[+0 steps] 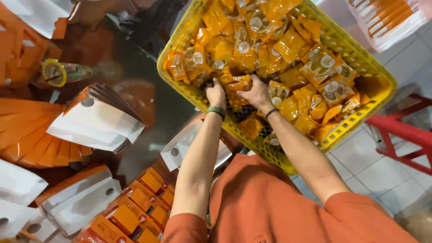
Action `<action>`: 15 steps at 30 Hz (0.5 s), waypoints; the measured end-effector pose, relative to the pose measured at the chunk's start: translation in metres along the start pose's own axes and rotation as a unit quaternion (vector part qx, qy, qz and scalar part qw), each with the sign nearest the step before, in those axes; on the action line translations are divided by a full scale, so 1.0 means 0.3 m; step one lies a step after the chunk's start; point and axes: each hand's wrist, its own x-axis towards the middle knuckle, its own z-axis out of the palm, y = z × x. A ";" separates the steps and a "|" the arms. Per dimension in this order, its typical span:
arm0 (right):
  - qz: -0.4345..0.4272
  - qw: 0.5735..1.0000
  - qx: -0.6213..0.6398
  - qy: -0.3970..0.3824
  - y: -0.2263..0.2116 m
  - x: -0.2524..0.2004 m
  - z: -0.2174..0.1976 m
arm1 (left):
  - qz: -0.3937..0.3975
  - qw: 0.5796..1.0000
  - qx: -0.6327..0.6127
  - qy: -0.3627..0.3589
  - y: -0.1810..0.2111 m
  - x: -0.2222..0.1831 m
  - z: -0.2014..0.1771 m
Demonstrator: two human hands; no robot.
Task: The person picks up individually wrapped milk pies from a yellow basket and places them into cardboard boxes, then stacks the filled boxes on a table.
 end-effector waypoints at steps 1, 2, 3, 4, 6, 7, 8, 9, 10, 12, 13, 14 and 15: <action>-0.003 0.998 0.063 -0.001 0.049 0.008 -0.007 | -0.043 0.998 -0.043 -0.003 0.013 -0.007 0.003; -0.008 0.992 0.123 -0.004 0.098 0.013 -0.017 | -0.088 0.992 -0.089 -0.004 0.023 -0.017 0.006; -0.003 0.992 0.125 -0.004 0.074 -0.021 -0.030 | -0.091 0.992 -0.085 -0.005 -0.056 0.096 0.042; 0.022 0.963 0.269 0.003 0.050 -0.056 -0.043 | -0.110 0.986 -0.118 -0.027 -0.139 0.207 0.077; 0.049 0.911 0.409 0.011 0.020 -0.114 -0.088 | -0.132 0.979 -0.148 -0.047 -0.180 0.256 0.086; 0.073 0.880 0.467 0.040 0.016 -0.138 -0.120 | -0.113 0.976 -0.171 -0.073 -0.135 0.196 0.062; 0.094 0.845 0.522 0.070 0.006 -0.157 -0.150 | -0.092 0.971 -0.196 -0.099 -0.083 0.142 0.036; 0.094 0.844 0.524 0.069 -0.014 -0.184 -0.168 | -0.091 0.972 -0.194 -0.098 -0.084 0.099 0.012; 0.100 0.837 0.532 0.083 -0.035 -0.211 -0.188 | -0.026 0.981 -0.165 -0.100 -0.087 0.054 -0.012; 0.106 0.829 0.541 0.095 -0.002 -0.225 -0.185 | 0.038 0.985 -0.134 -0.100 -0.082 -0.054 -0.053; 0.098 0.833 0.530 0.127 0.050 -0.211 -0.161 | 0.181 0.973 -0.102 -0.099 -0.074 -0.117 -0.070; 0.087 0.836 0.519 0.158 0.100 -0.192 -0.140 | 0.322 0.939 -0.070 -0.095 -0.062 -0.178 -0.086; 0.086 0.836 0.519 0.157 0.084 -0.199 -0.117 | 0.323 0.939 -0.070 -0.093 -0.050 -0.231 -0.097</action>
